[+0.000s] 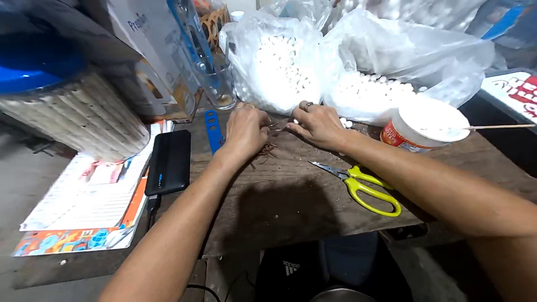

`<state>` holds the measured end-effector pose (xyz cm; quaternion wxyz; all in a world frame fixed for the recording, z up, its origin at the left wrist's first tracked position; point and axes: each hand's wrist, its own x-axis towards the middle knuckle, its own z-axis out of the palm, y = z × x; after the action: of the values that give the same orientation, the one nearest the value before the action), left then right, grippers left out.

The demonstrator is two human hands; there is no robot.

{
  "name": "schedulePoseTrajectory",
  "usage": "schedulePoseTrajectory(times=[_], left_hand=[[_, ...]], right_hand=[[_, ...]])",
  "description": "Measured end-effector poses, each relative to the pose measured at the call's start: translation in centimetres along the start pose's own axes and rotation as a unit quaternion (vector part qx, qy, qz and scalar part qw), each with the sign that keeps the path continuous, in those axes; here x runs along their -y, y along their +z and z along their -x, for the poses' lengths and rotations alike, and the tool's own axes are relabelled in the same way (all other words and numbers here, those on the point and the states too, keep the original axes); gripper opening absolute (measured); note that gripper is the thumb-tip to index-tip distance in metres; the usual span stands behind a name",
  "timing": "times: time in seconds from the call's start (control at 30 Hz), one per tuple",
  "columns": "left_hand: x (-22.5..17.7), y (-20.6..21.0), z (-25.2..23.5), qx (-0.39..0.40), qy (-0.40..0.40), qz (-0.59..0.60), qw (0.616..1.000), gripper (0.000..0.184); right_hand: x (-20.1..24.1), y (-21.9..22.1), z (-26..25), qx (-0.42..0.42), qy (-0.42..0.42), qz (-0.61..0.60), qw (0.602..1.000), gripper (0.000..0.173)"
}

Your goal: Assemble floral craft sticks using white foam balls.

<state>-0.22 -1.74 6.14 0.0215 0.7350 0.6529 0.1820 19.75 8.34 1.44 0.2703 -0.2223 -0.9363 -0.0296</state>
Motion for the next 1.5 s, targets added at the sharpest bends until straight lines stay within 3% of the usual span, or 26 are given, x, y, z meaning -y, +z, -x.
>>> schedulePoseTrajectory(times=[0.13, 0.3, 0.53, 0.73, 0.97, 1.13, 1.33, 1.5], left_hand=[[-0.4, 0.7, -0.8, 0.018, -0.032, 0.002, 0.999, 0.012], [-0.2, 1.4, -0.6, -0.017, -0.047, 0.019, 0.999, 0.012], [-0.4, 1.3, -0.8, -0.022, -0.054, 0.041, 0.997, 0.015], [-1.1, 1.2, -1.7, -0.019, -0.108, 0.053, 0.993, 0.018], [-1.7, 1.0, -1.8, 0.009, -0.16, 0.022, 0.987, 0.026], [-2.3, 1.1, -2.0, 0.007, -0.177, 0.026, 0.984, 0.02], [-1.8, 1.7, -1.7, -0.096, -0.129, 0.069, 0.985, 0.018], [-1.2, 1.7, -1.0, -0.25, -0.049, 0.16, 0.954, 0.015]], right_hand=[[-0.2, -0.1, 0.3, 0.021, 0.007, -0.01, 1.0, 0.041], [0.2, -0.8, 0.6, 0.039, 0.036, -0.049, 0.997, 0.046], [0.6, -2.4, 0.7, 0.066, 0.033, -0.102, 0.992, 0.039], [1.2, -4.1, 0.2, 0.117, 0.061, -0.128, 0.983, 0.028], [1.2, -5.8, -0.2, 0.075, 0.096, -0.211, 0.97, 0.033], [1.8, -5.5, -0.7, 0.082, 0.15, -0.196, 0.965, 0.028], [2.8, -6.5, 0.2, 0.06, 0.15, -0.178, 0.971, 0.02], [5.5, -4.4, 1.4, 0.102, -0.006, -0.161, 0.982, 0.021]])
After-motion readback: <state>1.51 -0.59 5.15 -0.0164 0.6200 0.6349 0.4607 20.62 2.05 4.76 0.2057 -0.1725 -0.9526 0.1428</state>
